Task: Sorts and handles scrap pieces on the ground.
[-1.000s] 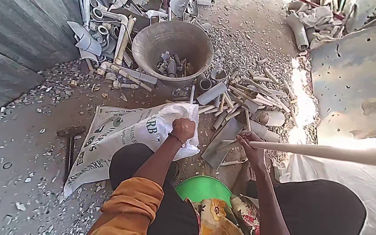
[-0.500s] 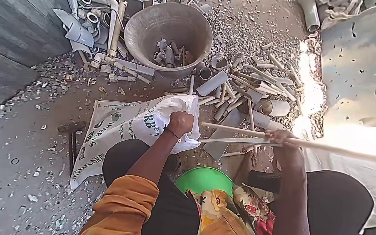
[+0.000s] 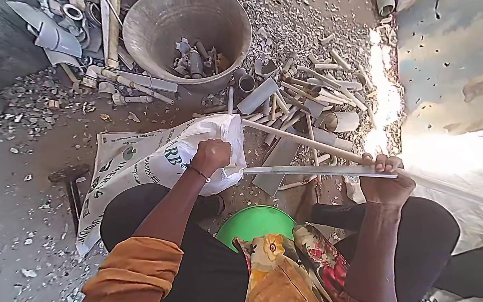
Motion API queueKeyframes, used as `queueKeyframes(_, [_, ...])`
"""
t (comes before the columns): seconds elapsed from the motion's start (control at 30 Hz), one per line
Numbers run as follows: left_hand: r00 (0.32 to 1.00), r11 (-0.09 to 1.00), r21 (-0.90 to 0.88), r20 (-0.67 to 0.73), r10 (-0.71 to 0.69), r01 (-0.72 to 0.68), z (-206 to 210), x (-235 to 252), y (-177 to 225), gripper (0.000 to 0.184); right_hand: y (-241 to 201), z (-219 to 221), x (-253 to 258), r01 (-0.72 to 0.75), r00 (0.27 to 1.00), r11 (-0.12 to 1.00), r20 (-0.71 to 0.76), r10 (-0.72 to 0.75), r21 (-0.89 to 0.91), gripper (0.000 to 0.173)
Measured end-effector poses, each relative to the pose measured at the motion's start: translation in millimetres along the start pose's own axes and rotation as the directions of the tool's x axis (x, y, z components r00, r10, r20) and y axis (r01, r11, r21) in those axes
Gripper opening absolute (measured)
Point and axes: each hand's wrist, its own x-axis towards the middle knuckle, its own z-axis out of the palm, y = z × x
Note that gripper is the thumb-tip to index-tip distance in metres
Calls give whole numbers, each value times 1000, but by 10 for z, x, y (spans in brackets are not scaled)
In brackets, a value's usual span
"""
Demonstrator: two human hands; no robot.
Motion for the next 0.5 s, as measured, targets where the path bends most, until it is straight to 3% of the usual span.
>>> queueKeyframes(0.07, [1000,1000,-8,1,-4,4,-14,-2,-6,30,2,25,20,-12,989,1000,-147,12,0,44])
queueKeyframes(0.13, [1000,1000,-9,8,-7,7,-23,5,-17,29,-14,77,37,-77,926,997,-370,74,7,56])
queueKeyframes(0.2, [1000,1000,-14,14,-5,5,-27,18,-34,29,-29,113,56,-118,837,992,-534,124,46,53])
queueKeyframes(0.37, [999,999,-25,-1,-43,43,-48,16,-25,29,79,214,57,-225,764,974,-625,160,-26,29])
queueKeyframes(0.5, [999,999,-18,5,-44,45,-65,16,-23,30,250,484,60,-398,692,917,-666,279,-29,23])
